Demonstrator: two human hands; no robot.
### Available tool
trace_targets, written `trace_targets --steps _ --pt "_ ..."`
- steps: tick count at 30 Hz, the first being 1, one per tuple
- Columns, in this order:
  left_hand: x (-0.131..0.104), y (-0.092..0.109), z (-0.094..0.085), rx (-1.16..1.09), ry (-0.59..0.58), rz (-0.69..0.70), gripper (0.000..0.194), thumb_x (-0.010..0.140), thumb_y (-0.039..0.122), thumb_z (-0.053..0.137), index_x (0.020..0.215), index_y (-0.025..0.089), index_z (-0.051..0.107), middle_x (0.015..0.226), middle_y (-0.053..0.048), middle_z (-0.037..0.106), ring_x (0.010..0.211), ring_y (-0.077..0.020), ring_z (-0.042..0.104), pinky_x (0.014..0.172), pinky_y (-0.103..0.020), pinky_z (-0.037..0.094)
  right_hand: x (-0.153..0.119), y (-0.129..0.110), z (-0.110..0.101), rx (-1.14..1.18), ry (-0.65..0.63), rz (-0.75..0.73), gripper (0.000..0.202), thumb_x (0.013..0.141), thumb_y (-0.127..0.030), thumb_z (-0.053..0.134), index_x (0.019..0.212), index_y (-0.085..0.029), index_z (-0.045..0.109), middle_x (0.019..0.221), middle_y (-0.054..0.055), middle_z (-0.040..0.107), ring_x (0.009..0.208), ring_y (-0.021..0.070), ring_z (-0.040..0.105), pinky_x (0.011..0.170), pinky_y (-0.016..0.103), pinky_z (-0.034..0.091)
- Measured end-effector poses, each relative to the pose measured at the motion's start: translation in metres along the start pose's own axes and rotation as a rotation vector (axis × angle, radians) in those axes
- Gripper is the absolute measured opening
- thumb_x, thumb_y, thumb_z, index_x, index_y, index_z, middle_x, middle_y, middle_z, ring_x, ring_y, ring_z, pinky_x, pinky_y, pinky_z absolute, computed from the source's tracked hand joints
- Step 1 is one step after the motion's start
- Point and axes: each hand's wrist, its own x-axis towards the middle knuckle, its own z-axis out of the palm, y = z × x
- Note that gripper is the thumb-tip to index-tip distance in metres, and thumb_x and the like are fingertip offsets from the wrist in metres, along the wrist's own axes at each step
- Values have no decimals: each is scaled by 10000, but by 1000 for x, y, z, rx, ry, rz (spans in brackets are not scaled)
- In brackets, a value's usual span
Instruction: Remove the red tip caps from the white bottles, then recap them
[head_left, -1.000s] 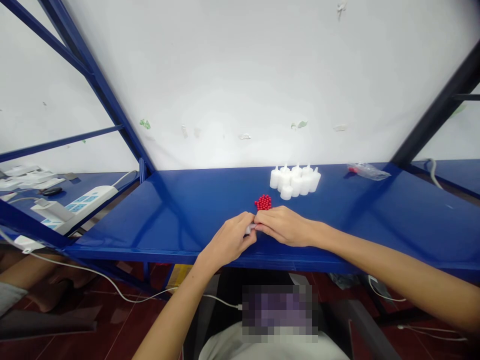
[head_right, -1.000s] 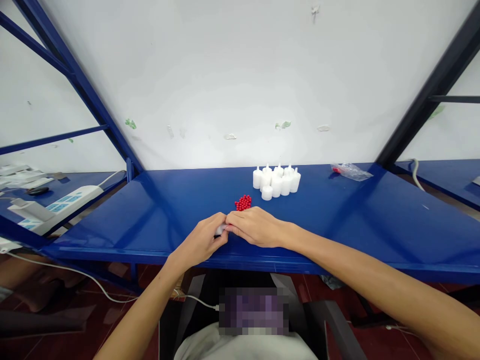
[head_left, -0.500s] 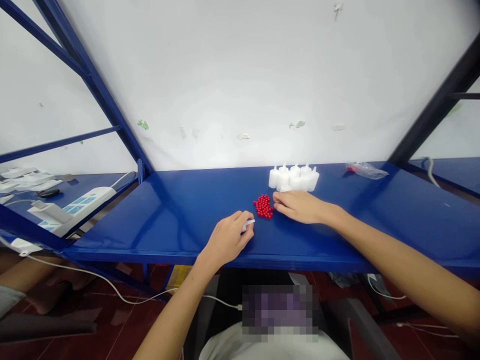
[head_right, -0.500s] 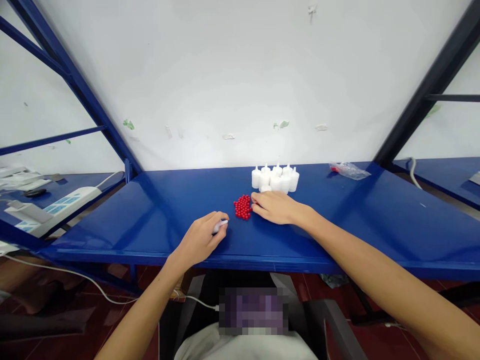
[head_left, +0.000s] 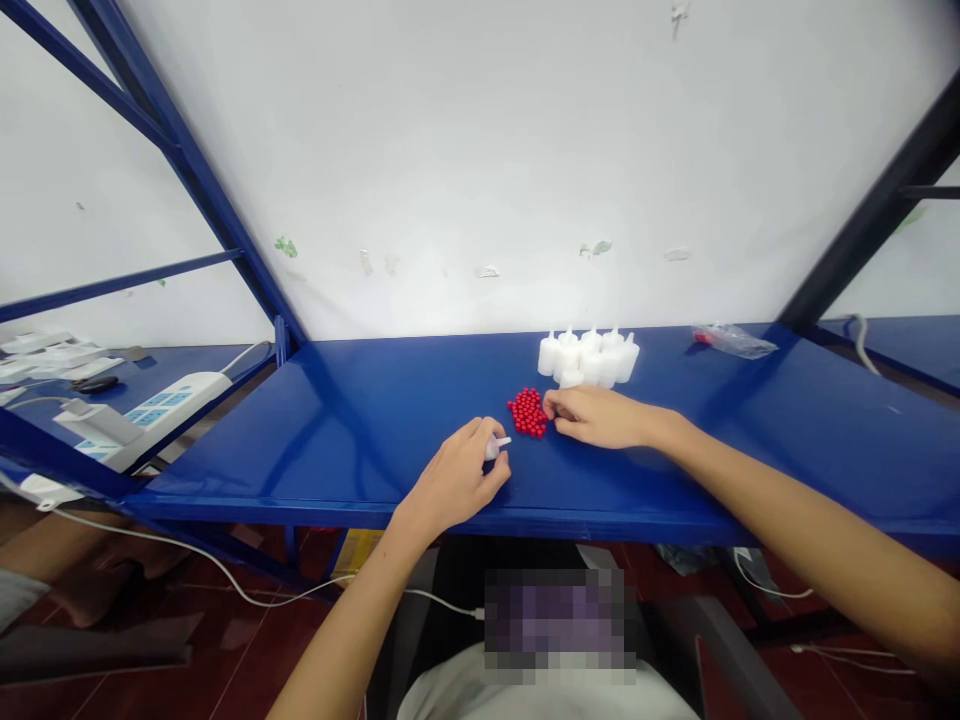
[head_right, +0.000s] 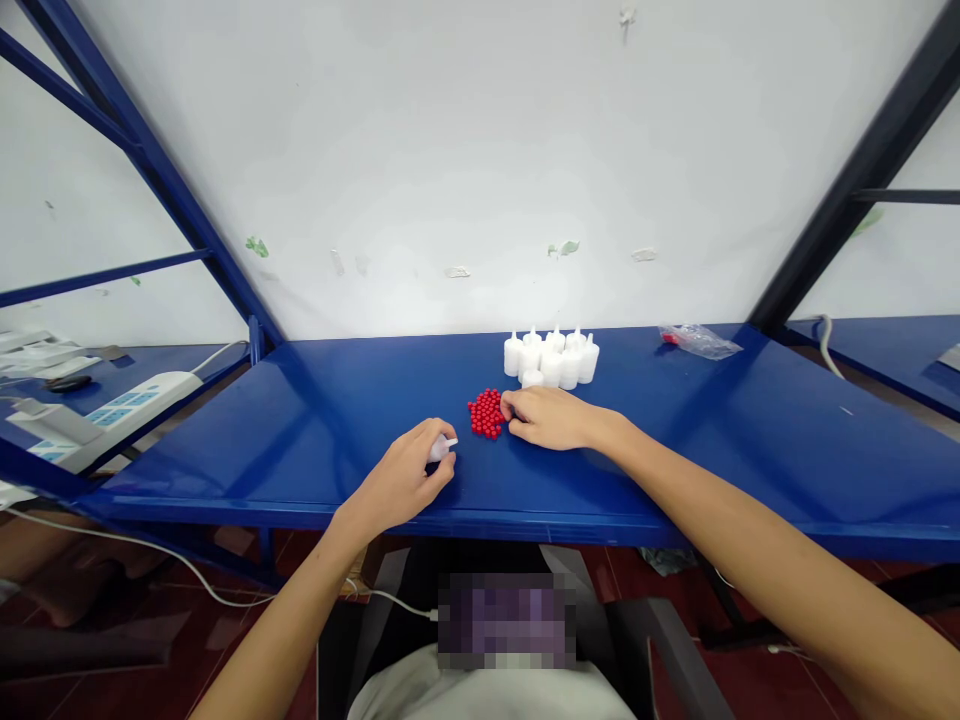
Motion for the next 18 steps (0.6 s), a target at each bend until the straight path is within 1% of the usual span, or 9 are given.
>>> trace_targets --steps 2,3,5,7,10,13,15,16,18 --pt "0 0 0 -35 14 -6 108 940 221 434 1036 209 481 989 -44 592 889 -197 567 819 -324 440 0 -2 0 -7 34 -11 63 866 -206 449 857 -201 511 713 14 584 626 153 490 570 278 278" --pt "0 -1 0 -53 14 -15 115 948 224 428 1051 209 475 995 -45 595 887 -196 570 816 -323 442 0 -3 0 -21 75 -15 75 873 -209 446 840 -198 513 708 15 584 623 151 488 574 278 278" --pt "0 -1 0 -83 -2 -30 131 977 269 421 1084 214 475 997 -41 608 875 -194 577 802 -318 441 -1 -7 0 -42 192 -37 117 908 -239 437 835 -192 516 712 17 590 618 148 483 588 279 285" --pt "0 -1 0 -106 -28 -14 168 994 322 436 1119 222 487 1014 -36 622 885 -194 584 810 -315 437 -1 -14 3 -17 270 -110 174 956 -305 425 871 -188 522 736 18 600 619 143 483 603 276 306" --pt "1 0 -3 -133 -71 46 186 992 361 474 1114 228 518 1038 -31 633 914 -191 587 829 -304 432 -2 -28 11 44 254 -290 246 991 -403 423 949 -187 533 808 24 618 652 139 504 624 268 340" --pt "1 3 -5 -164 -109 58 199 981 380 504 1115 234 520 1040 -24 636 899 -186 592 801 -289 433 -1 -38 20 55 242 -414 268 1017 -390 380 947 -187 540 833 26 619 659 134 502 632 263 357" --pt "0 4 -5 -180 -100 35 292 967 390 531 1215 246 474 1074 -28 632 905 -190 598 797 -290 435 0 -37 21 54 301 -424 292 1026 -358 343 890 -185 535 798 25 609 634 131 488 617 261 356" --pt "0 4 -5 -178 -85 13 334 968 391 527 1258 249 444 1082 -33 627 903 -192 600 796 -293 436 0 -35 20 49 355 -396 295 1024 -344 335 869 -185 529 778 26 605 620 131 483 608 260 354" --pt "-1 3 -4 -152 -51 -31 298 989 372 473 1252 237 433 1055 -39 618 882 -190 593 786 -300 431 -1 -25 12 12 494 -272 271 1006 -320 342 864 -182 525 760 34 612 605 138 486 598 266 348"
